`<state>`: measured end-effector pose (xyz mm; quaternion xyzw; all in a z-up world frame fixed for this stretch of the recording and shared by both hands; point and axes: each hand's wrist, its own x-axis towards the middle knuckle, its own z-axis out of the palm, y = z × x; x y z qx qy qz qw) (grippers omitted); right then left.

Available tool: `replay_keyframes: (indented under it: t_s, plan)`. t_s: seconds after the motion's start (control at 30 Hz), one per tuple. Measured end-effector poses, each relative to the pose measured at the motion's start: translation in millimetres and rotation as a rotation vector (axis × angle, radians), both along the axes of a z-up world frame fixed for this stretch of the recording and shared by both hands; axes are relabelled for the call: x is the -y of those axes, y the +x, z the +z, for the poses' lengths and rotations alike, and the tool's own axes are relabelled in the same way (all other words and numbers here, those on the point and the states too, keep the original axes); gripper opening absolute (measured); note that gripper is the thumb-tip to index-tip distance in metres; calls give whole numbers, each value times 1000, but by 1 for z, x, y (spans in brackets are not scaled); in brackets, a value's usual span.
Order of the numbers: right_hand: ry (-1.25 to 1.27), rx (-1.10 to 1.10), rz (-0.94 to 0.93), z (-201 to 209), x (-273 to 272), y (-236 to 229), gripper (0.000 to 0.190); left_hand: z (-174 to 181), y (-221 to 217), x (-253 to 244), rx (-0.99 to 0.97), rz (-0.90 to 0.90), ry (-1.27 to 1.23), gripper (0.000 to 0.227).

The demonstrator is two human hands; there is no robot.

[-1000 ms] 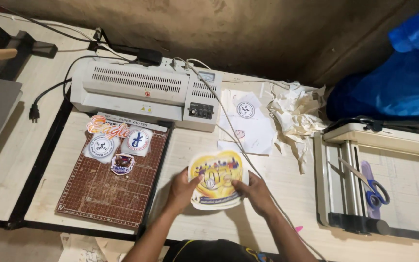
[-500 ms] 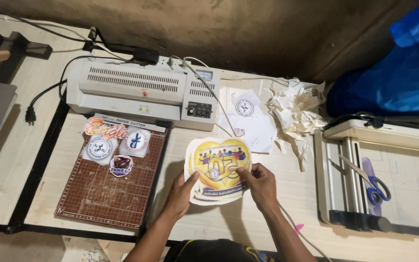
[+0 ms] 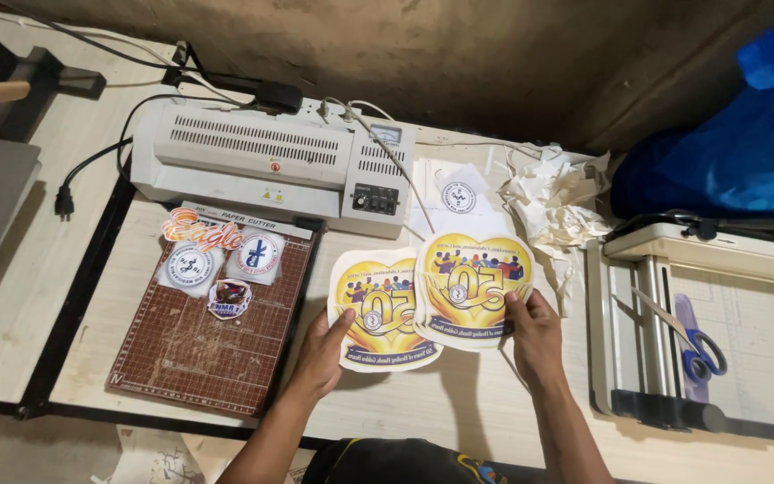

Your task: The person sorts through a stack of small, round stickers and then handles larger, irregularly shaped stickers on a desk. They place the stickers on a cutting mat and move other printed materials aside.

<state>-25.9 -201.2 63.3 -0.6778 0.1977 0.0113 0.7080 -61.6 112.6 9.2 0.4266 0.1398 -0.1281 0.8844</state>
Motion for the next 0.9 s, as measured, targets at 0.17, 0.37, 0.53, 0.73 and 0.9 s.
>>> replay_keyframes:
  t_s: [0.17,0.37,0.53,0.73,0.9]
  plan:
    - [64,8,30,-10,2,2,24,7,2,1,2,21,31,42]
    - [138,-2,30,-18,-1,0,24,9,2,1,13,51,20,45]
    - [143,4,75,-19,-2,-1,23,17,2,3,-24,63,31,45]
    - [-55,-131,59,-11,-34,-7,25,14,5,25,-93,54,215,41]
    - [153,-165,0,7,-51,-5,23,11,7,33,8,99,58,44]
